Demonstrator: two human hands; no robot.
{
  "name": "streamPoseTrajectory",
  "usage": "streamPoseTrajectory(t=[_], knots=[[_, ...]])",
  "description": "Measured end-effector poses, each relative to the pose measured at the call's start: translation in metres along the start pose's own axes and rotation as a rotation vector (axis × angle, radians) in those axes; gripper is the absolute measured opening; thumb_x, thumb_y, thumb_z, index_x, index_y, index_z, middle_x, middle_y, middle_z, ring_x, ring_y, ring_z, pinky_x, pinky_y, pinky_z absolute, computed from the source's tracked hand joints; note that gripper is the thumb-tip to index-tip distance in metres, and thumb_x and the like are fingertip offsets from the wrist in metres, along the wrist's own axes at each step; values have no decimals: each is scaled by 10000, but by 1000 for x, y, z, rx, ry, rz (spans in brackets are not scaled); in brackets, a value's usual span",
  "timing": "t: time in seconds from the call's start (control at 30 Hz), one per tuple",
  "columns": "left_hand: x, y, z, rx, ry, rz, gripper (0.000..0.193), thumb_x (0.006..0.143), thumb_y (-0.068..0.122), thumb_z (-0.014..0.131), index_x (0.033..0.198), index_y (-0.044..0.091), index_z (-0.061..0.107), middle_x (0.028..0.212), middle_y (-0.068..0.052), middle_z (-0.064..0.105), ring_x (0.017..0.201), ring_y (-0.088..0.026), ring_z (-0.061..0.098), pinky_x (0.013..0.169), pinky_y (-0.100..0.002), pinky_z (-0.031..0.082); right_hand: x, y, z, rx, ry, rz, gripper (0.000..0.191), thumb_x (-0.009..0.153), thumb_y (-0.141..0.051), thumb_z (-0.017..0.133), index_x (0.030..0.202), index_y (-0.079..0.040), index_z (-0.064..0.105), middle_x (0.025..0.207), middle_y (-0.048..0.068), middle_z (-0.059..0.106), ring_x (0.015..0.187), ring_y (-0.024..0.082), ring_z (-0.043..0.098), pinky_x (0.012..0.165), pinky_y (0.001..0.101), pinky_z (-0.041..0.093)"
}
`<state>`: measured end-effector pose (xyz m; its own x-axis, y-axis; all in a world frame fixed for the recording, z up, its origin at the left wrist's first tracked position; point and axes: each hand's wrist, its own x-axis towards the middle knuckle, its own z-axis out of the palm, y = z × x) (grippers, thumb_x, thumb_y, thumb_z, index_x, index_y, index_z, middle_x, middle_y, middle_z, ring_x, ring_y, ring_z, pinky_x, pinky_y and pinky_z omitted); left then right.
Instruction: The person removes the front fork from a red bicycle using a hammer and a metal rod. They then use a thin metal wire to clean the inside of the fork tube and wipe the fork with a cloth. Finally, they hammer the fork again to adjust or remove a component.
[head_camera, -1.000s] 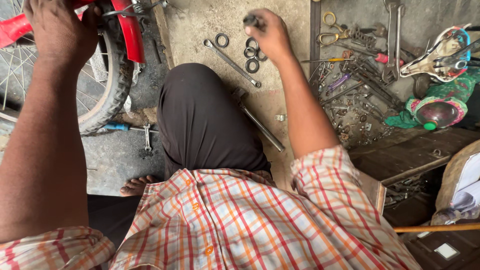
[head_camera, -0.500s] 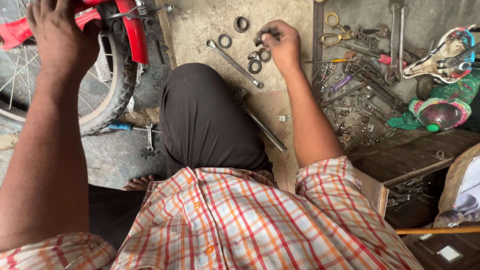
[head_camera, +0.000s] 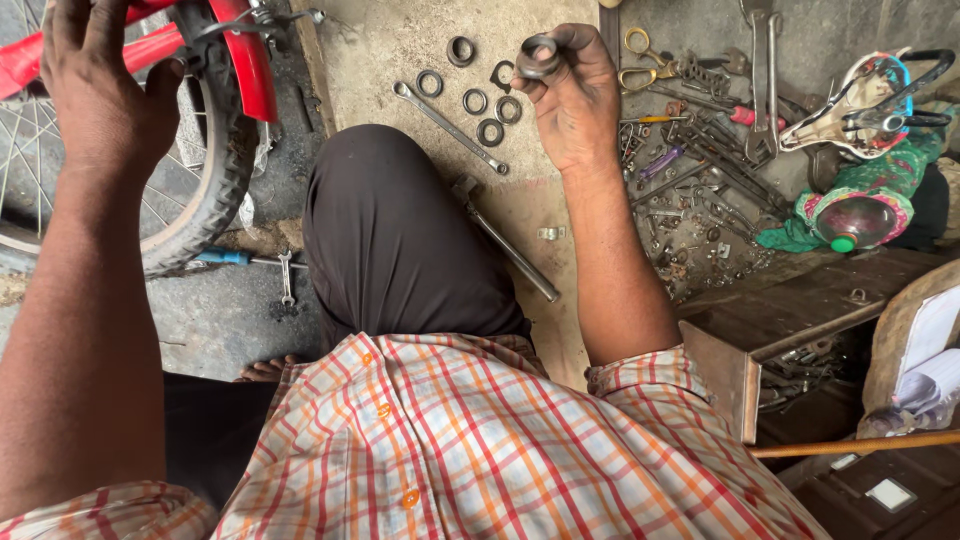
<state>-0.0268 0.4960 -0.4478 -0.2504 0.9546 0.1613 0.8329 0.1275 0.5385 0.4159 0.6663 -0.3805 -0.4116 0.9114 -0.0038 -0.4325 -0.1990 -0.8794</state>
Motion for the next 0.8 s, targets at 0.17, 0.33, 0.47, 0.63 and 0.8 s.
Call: streamPoseTrajectory(t=[0.17, 0.33, 0.47, 0.63, 0.8], knots=[[-5, -2, -5, 6, 37, 115, 756, 866, 5, 782, 1551, 82, 473, 1597, -195, 460, 1487, -438, 403, 1268, -547, 372, -1, 2, 2, 80, 14, 42, 145, 1017, -66, 761, 1120, -109, 669, 992, 48, 708, 945, 193, 683, 828, 337, 577], [-5, -7, -4, -11, 9, 52, 685, 896, 10, 786, 1509, 89, 489, 1546, -162, 489, 1465, -375, 462, 1267, -473, 437, 0, 8, -1, 101, 68, 72, 103, 1041, -70, 704, 1136, -88, 671, 1041, 82, 719, 950, 204, 683, 854, 357, 578], [-4, -7, -2, 12, 4, 54, 665, 898, 9, 798, 1486, 90, 497, 1525, -154, 506, 1455, -367, 482, 1266, -472, 446, -1, 11, -7, 127, 97, 91, 130, 1023, -65, 678, 1151, -75, 660, 1045, 96, 712, 937, 205, 692, 849, 359, 588], [-2, -11, 0, 41, 30, 111, 678, 887, -4, 802, 1484, 85, 492, 1520, -156, 515, 1448, -378, 484, 1255, -481, 449, -2, 12, -9, 182, 115, 125, 138, 1025, -88, 679, 1159, -79, 649, 1065, 105, 710, 938, 196, 690, 854, 352, 588], [-4, -16, 2, -14, 21, 77, 648, 895, -15, 782, 1471, 76, 499, 1516, -158, 528, 1441, -384, 496, 1212, -468, 463, -6, 5, 3, 232, 26, 158, 195, 1047, -128, 681, 1229, -73, 637, 1070, 84, 690, 943, 192, 676, 833, 326, 577]])
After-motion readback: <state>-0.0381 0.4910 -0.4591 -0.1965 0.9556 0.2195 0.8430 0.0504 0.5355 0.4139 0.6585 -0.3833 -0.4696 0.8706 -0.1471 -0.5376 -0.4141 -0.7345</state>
